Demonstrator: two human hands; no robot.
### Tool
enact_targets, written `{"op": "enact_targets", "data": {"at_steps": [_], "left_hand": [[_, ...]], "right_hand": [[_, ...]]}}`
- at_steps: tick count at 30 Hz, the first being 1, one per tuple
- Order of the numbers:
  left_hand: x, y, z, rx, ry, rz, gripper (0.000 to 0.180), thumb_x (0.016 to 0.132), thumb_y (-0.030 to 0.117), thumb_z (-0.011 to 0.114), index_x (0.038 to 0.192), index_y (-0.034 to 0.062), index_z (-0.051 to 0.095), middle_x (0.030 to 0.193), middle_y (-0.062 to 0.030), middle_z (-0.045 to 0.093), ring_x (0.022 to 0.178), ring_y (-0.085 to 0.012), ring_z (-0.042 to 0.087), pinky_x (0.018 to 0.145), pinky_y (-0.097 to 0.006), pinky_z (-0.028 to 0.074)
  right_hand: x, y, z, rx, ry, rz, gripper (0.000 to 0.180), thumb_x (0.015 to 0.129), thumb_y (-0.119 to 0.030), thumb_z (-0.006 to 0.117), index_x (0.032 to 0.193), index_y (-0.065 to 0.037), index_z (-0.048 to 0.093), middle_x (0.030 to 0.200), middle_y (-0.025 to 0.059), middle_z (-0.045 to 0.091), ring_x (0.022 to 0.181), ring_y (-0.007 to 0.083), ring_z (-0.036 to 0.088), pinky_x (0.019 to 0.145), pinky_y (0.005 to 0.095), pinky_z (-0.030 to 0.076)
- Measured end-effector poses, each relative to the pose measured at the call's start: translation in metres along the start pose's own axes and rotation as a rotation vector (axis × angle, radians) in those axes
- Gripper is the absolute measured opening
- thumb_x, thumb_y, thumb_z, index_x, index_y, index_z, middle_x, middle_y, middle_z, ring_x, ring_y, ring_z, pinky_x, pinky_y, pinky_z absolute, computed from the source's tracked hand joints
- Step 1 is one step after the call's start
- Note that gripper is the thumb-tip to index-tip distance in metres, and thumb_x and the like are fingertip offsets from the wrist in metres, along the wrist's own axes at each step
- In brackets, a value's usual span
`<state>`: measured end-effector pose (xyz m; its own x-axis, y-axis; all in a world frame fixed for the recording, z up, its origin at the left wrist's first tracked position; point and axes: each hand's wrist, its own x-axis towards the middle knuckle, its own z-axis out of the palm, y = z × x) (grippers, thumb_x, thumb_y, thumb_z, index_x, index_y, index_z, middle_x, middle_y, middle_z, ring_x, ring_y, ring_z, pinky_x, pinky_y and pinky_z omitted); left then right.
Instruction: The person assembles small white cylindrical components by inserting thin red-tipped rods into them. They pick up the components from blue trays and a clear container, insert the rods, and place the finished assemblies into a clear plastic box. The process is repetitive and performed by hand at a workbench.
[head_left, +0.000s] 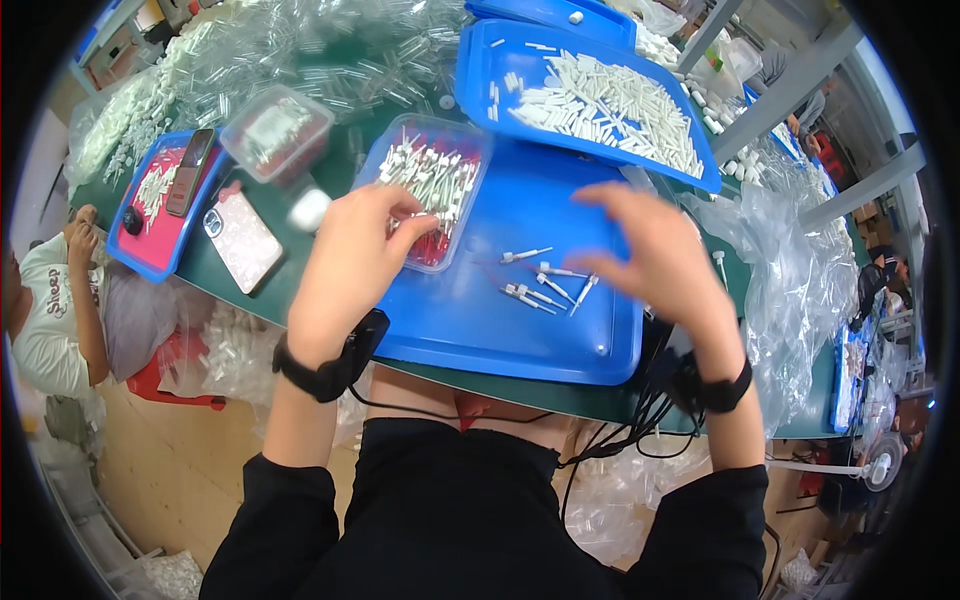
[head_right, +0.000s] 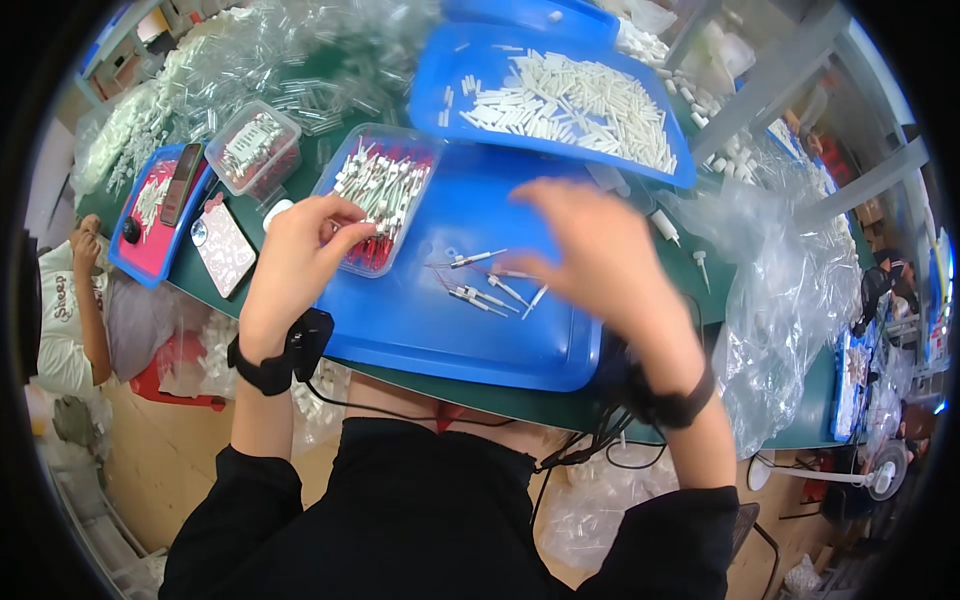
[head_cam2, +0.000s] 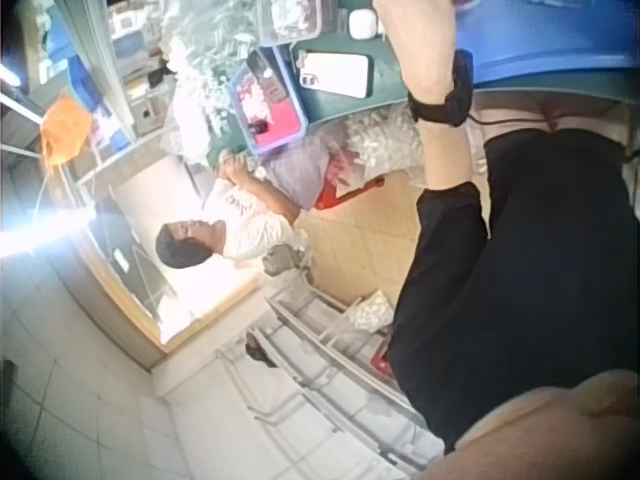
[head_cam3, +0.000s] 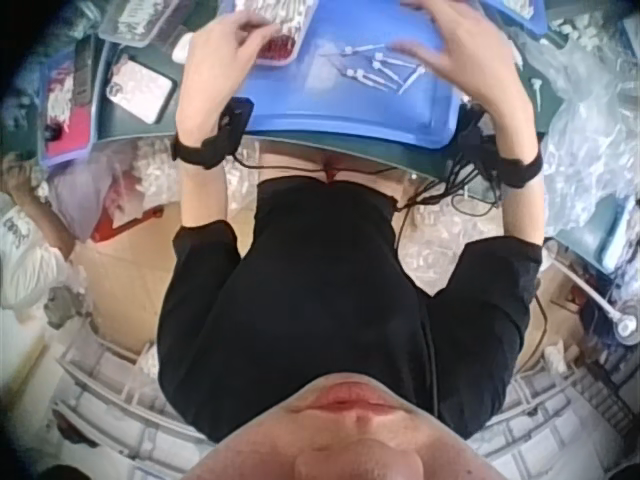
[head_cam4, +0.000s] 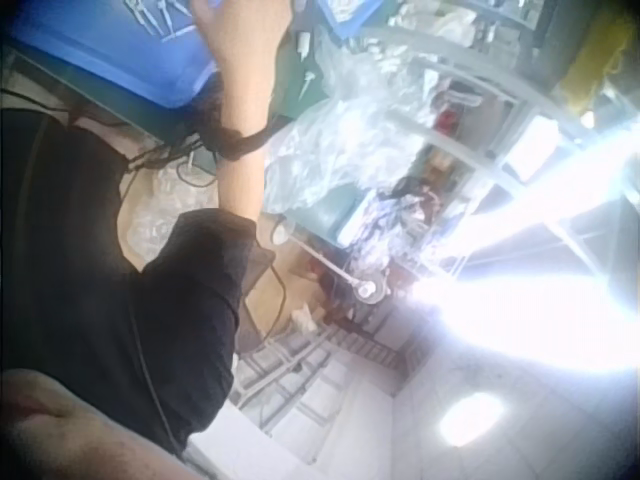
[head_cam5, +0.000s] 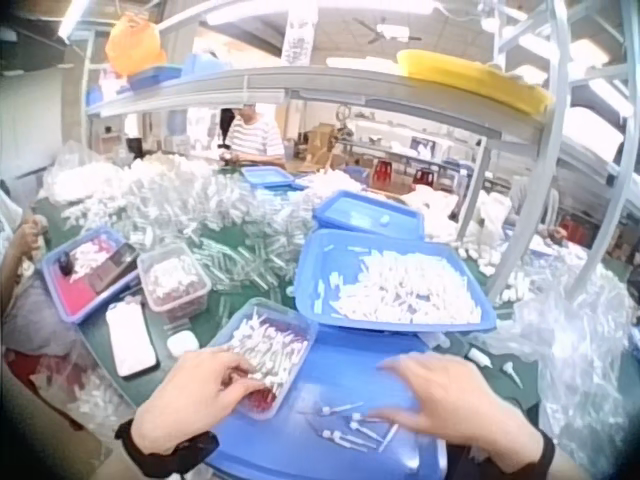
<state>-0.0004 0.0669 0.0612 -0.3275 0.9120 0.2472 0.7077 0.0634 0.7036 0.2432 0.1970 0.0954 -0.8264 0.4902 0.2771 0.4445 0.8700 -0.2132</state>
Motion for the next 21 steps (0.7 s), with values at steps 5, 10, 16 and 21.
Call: {"op": "enact_targets", "data": {"at_steps": [5, 10, 16, 21], "left_hand": [[0.027, -0.011, 0.026, 0.28, 0.045, 0.045, 0.015, 0.08, 0.013, 0.068, 0.086, -0.0004, 0.068, 0.075, -0.0176, 0.067, 0.071, -0.0342, 0.064, 0.065, -0.04, 0.05], [0.034, -0.013, 0.031, 0.338, -0.005, -0.048, 0.008, 0.076, 0.011, 0.066, 0.078, 0.0034, 0.068, 0.075, -0.0127, 0.068, 0.072, -0.0306, 0.067, 0.067, -0.038, 0.052], [0.034, -0.016, 0.025, 0.175, 0.141, -0.05, 0.01, 0.076, 0.009, 0.065, 0.082, 0.0016, 0.066, 0.073, -0.0106, 0.068, 0.068, -0.0225, 0.067, 0.063, -0.032, 0.051], [0.023, 0.001, 0.001, -0.429, 0.075, -0.095, 0.011, 0.086, 0.011, 0.065, 0.089, -0.0005, 0.064, 0.076, -0.0077, 0.067, 0.064, -0.0108, 0.06, 0.06, -0.025, 0.047]], "right_hand": [[0.057, 0.118, 0.0, -0.123, 0.276, 0.28, 0.029, 0.084, -0.027, 0.063, 0.102, -0.004, 0.065, 0.101, 0.0174, 0.067, 0.095, 0.0345, 0.063, 0.083, 0.0415, 0.049], [0.084, 0.144, 0.026, -0.213, -0.004, 0.509, 0.022, 0.082, -0.026, 0.062, 0.092, -0.009, 0.071, 0.093, 0.0159, 0.069, 0.091, 0.0329, 0.065, 0.079, 0.0424, 0.051], [0.082, 0.121, 0.019, -0.241, 0.169, 0.51, 0.022, 0.081, -0.027, 0.059, 0.089, -0.01, 0.071, 0.088, 0.0125, 0.069, 0.086, 0.0319, 0.065, 0.075, 0.0425, 0.05], [0.069, 0.12, 0.014, -0.235, 0.346, 0.486, 0.026, 0.085, -0.029, 0.052, 0.088, -0.007, 0.065, 0.085, 0.0132, 0.067, 0.083, 0.0342, 0.063, 0.073, 0.0439, 0.048]]}}
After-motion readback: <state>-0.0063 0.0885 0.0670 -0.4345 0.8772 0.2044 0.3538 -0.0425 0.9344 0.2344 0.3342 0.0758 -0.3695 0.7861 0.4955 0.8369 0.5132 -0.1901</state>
